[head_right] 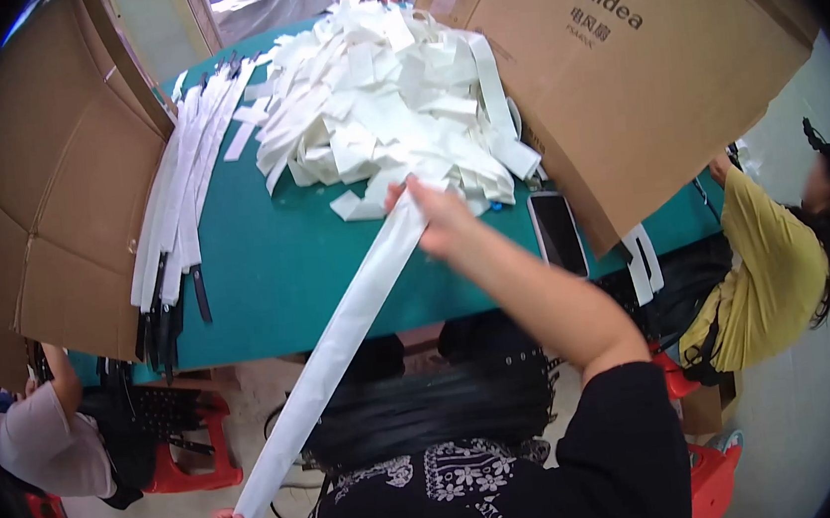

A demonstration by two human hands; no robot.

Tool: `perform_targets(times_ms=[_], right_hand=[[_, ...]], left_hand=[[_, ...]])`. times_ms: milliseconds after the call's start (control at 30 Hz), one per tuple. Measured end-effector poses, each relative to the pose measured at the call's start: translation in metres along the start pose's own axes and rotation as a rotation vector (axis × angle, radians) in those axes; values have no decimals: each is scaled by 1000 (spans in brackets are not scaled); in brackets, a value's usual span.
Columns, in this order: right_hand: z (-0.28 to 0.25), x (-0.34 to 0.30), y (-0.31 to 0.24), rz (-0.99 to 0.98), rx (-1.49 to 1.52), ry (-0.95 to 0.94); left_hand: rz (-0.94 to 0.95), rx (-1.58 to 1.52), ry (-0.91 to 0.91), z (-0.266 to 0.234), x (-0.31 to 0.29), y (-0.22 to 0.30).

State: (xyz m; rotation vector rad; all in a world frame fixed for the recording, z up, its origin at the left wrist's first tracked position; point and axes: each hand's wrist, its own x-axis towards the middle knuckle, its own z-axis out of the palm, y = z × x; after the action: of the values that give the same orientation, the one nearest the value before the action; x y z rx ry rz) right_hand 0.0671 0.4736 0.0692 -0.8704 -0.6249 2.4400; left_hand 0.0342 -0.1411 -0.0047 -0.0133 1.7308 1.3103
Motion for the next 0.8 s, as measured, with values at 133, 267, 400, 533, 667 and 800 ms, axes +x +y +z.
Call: perform_targets(times_ms=[133, 267, 400, 533, 667, 800], right_hand=[[93, 93, -131, -668, -522, -332], [140, 143, -264, -696, -548, -180], [109, 188, -246, -1197, -707, 232], [18, 155, -196, -562, -1775, 170], [-15, 31, -66, 22, -1260, -99], [-23, 20, 5, -170, -837, -192]], left_hand=[[266, 108, -223, 104, 48, 123], [475, 52, -431, 231, 125, 258], [431, -61, -381, 301, 216, 327], [333, -90, -494, 322, 264, 325], [240, -142, -492, 332, 258, 311], [286, -73, -512, 338, 254, 301]])
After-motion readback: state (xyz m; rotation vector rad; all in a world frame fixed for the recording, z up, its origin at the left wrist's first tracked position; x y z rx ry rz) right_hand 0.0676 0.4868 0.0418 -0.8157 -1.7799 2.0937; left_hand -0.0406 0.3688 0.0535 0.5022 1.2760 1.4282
